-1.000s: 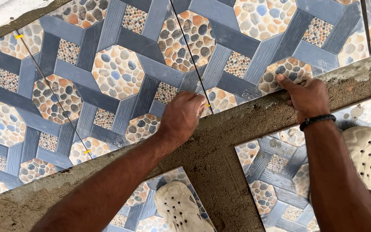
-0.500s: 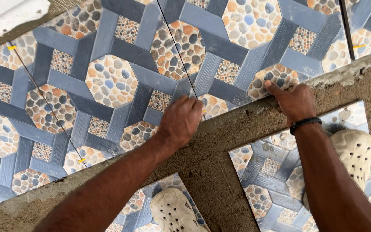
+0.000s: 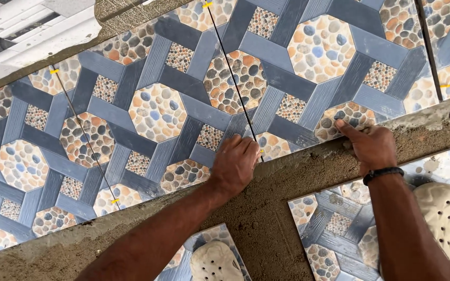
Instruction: The recorder is laying floor tiles on a bed of mortar, using spacers and a trowel to align and set them.
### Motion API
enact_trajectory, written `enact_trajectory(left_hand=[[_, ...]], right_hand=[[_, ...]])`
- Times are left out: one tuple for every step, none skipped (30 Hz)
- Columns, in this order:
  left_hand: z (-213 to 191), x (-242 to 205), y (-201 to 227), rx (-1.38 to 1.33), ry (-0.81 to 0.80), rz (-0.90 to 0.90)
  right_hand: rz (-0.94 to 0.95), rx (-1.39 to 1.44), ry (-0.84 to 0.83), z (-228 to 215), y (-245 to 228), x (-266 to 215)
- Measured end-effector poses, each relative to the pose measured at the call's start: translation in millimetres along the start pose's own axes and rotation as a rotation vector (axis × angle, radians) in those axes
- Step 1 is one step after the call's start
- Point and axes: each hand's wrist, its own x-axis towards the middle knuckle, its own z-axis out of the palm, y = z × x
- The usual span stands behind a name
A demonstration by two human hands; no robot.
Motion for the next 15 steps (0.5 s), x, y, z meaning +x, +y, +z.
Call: enact_trajectory(left_hand=[[-3,2,0,-0.001,0.001,0.003],[-6,4,1,0.001,-0.029,0.013],[-8,7,2,0.003,-0.059,0.023],[-8,8,-2,-0.001,-0.056,0.029],[-7,9,-6,0.015,-0.096,0.054],[-6,10,-9,0.031,-0.135,0.078],[-22,20,-5,0.027,-0.13,0.081],[-39,29,-3,0.093,-0.233,0.077],[-57,38,-1,0.159,-0.336,0.072],[-63,41,-11,0.16,-0.329,0.086],[-68,45,-22,0.264,-0.191,0.157],[-69,54,-28,0.349,-0.046,0.236],[-68,57,-34,0.332,-0.032,0.259],[-68,58,-41,0.35,-0.088,0.231],[-68,59,-48,0.37,-0.143,0.203]], right_hand=[[-0.001,0.001,0.003,2,-1,-2],[-0.014,-0.072,0.012,2,-2,-5],[-0.028,-0.145,0.021,2,-3,-7],[-0.029,-0.145,0.029,3,1,-3],[-0.041,-0.153,0.03,4,4,1],[-0.055,-0.162,0.03,5,8,6],[-0.057,-0.164,0.037,3,9,7],[-0.066,-0.201,0.022,3,9,8],[-0.075,-0.238,0.008,2,9,9],[-0.076,-0.231,0.022,6,8,7],[-0.103,-0.305,0.013,9,6,6],[-0.12,-0.385,0.022,3,6,7],[-0.113,-0.384,0.052,1,8,11],[-0.122,-0.418,0.059,2,10,14],[-0.13,-0.451,0.065,2,13,16]])
